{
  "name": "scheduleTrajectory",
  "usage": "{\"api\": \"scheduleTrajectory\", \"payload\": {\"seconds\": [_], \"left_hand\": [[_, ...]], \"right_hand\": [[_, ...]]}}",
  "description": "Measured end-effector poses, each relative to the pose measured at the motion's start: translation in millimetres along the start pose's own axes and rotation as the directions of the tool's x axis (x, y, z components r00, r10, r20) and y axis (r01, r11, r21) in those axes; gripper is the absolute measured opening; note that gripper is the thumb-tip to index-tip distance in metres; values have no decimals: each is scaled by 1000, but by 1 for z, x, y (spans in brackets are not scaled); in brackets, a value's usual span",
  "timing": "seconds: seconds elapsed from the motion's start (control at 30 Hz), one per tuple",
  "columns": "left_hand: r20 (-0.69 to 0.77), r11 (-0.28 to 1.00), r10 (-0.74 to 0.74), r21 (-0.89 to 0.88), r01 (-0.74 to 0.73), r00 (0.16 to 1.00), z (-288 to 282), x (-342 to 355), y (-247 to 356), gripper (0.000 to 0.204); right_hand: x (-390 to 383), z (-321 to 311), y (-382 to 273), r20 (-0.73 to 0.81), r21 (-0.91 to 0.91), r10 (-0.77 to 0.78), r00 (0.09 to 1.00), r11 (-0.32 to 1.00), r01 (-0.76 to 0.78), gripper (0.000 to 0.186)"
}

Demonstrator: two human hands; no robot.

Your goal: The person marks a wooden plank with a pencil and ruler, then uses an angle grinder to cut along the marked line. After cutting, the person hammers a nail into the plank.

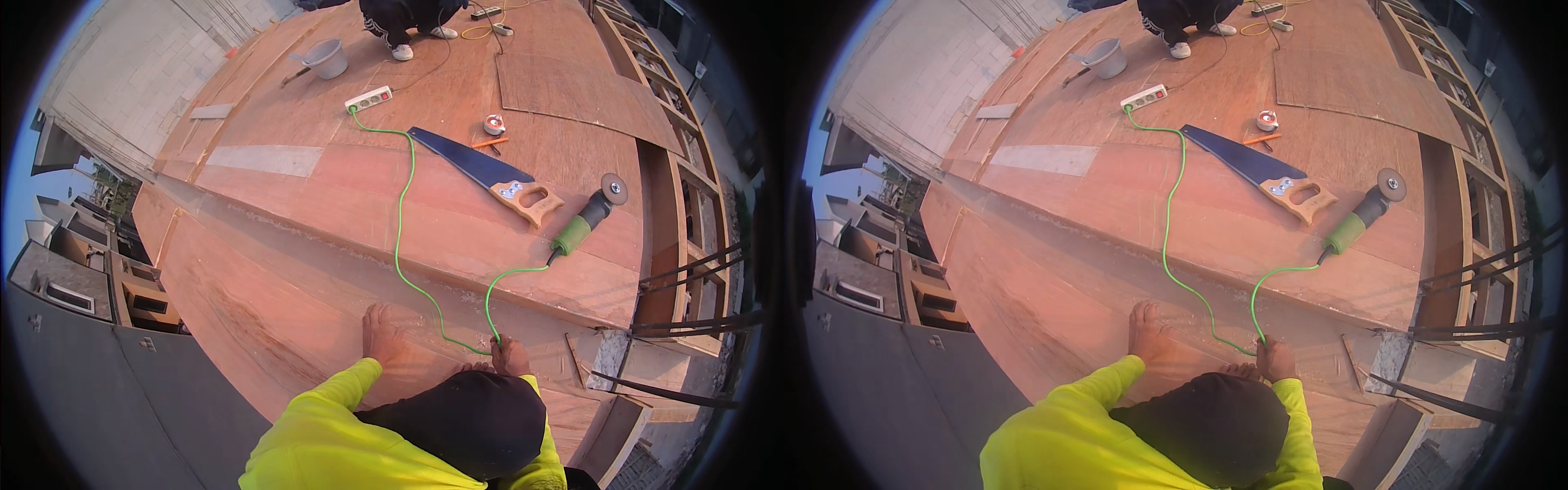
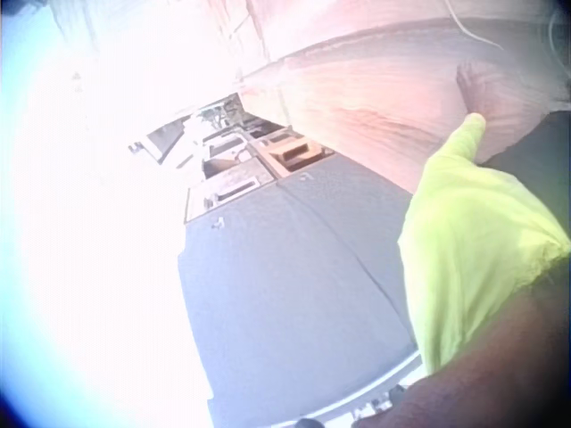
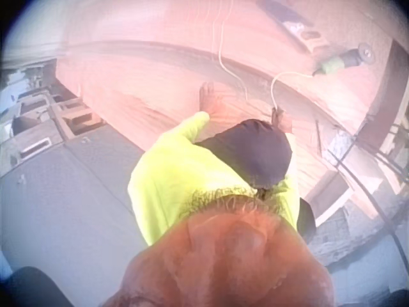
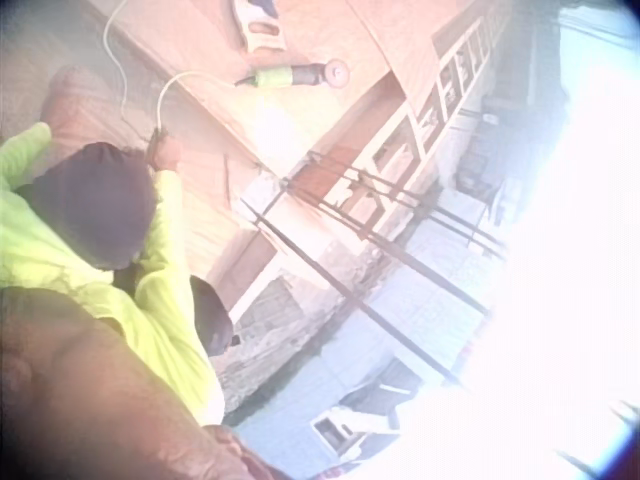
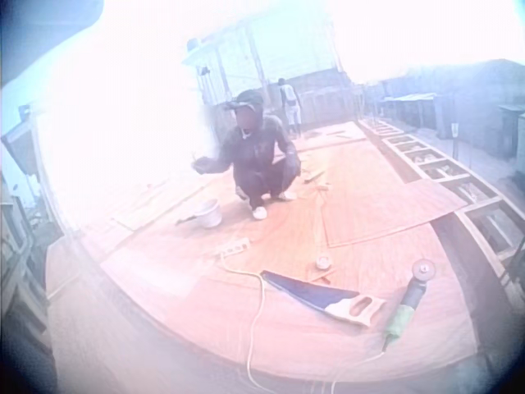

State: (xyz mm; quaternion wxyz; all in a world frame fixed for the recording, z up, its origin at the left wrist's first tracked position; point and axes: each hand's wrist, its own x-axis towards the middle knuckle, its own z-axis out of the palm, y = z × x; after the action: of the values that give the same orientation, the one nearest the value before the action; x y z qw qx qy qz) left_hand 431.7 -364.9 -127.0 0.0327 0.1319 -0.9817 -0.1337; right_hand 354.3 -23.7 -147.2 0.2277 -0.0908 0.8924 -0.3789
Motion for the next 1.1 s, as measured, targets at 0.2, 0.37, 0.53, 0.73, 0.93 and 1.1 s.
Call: {"api": "scheduleTrajectory", "payload": {"seconds": [0.2,0.37,0.53,0.73,0.93,1.1], "left_hand": [[-63,333,-940,51,942,336,-3,-62,-133,114],[82,96,-992,28,995,94,-8,-80,-143,135],[160,108,-984,151,983,83,-26,-76,-139,145],[264,138,-961,204,969,81,-50,-62,-140,151],[374,42,-926,237,971,-52,-34,-83,-115,149],[319,64,-948,144,988,15,-38,-64,-130,151]], "right_hand": [[38,-107,-28,-17,171,-99,995,980,101,36],[56,-179,-90,77,272,-63,995,962,40,31],[98,-213,-142,-104,243,-216,971,941,235,31],[156,-242,-170,-305,458,-76,949,862,216,34],[231,-248,-92,-426,704,118,897,666,247,20],[224,-199,-87,-338,531,201,919,847,9,61]]}}
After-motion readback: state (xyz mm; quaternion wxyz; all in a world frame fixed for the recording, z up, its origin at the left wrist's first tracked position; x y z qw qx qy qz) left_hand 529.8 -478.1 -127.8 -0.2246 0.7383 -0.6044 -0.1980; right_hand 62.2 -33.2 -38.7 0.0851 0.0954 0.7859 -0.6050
